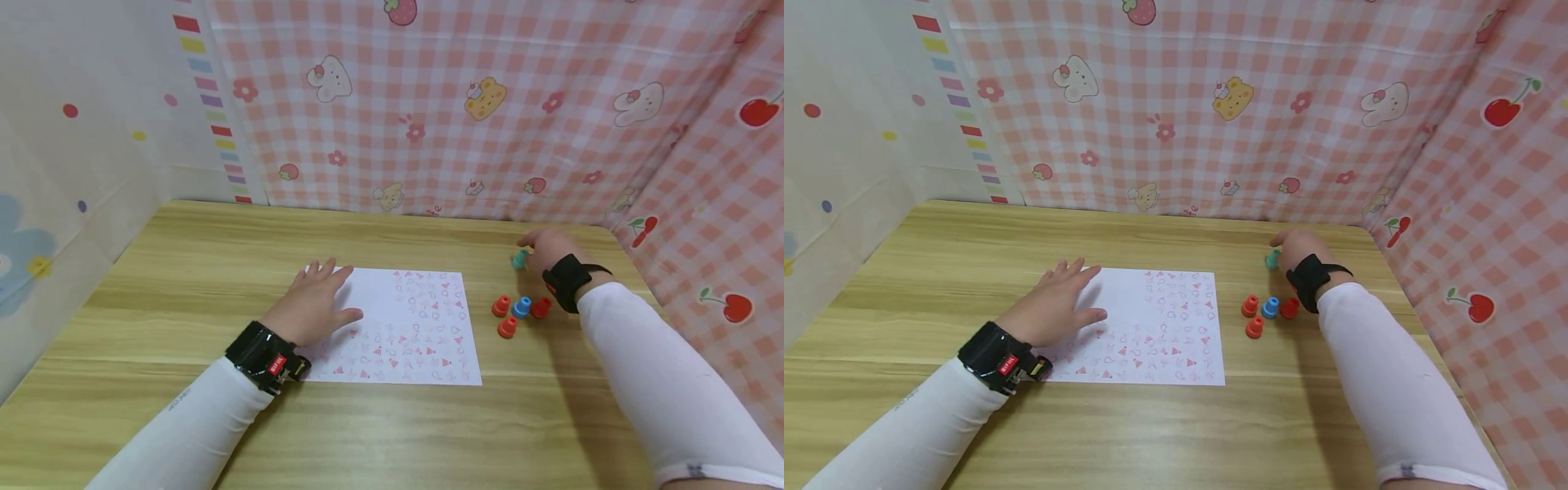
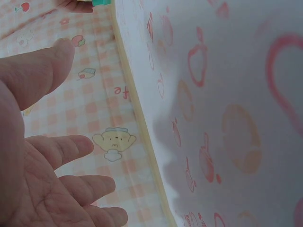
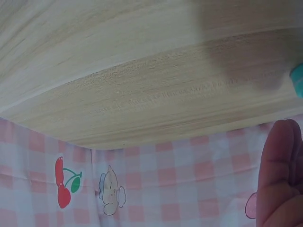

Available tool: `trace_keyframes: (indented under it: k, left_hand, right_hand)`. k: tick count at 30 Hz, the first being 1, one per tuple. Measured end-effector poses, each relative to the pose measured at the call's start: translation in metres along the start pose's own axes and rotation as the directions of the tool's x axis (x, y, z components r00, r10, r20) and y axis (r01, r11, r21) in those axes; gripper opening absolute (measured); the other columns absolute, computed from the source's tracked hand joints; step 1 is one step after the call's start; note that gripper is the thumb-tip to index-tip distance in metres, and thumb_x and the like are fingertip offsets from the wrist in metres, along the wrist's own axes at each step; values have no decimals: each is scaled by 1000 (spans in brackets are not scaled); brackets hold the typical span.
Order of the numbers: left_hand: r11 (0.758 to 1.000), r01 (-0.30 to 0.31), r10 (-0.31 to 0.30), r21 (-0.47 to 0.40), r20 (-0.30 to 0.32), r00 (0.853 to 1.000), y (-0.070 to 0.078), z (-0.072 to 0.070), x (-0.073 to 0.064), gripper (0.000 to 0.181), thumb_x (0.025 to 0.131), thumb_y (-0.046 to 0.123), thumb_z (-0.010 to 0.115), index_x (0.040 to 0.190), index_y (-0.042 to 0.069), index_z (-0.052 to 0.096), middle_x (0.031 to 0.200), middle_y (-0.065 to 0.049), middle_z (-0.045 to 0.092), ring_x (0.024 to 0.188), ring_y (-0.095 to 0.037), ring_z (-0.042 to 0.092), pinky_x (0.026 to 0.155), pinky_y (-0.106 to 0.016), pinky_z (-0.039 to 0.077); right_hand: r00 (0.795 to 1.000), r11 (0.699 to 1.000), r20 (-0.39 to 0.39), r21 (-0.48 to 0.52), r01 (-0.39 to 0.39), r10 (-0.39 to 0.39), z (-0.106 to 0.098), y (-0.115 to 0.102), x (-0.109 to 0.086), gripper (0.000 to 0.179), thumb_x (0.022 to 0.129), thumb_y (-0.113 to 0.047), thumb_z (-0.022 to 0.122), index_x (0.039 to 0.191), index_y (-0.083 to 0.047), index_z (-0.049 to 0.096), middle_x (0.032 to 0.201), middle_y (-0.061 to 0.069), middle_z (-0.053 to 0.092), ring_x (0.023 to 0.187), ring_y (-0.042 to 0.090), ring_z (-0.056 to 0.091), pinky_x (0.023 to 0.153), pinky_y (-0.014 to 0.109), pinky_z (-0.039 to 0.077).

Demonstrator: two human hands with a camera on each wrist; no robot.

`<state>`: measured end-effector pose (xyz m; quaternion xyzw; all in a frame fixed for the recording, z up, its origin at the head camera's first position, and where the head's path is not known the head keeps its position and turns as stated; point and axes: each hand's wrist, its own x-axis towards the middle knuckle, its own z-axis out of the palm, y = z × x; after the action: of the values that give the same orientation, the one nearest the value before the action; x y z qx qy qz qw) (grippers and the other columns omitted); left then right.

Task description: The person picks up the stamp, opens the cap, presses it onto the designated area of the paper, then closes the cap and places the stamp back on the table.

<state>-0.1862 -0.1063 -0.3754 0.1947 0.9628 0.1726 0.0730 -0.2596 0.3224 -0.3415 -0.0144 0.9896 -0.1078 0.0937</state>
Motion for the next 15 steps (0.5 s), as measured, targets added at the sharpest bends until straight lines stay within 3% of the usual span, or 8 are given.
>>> trace_keyframes:
  k: [15]
  left_hand:
    - [1000, 4, -4, 11, -2, 1000, 0, 0, 1, 85, 99, 50, 70, 164, 9, 35, 172, -27, 22, 160, -52, 16, 129, -66, 12]
  right_hand:
    - [1000, 1000, 6, 5, 3, -3, 5, 1, 3, 37, 106, -7, 56, 142, -1, 61, 138, 32, 62, 124, 47, 61, 107, 62, 49]
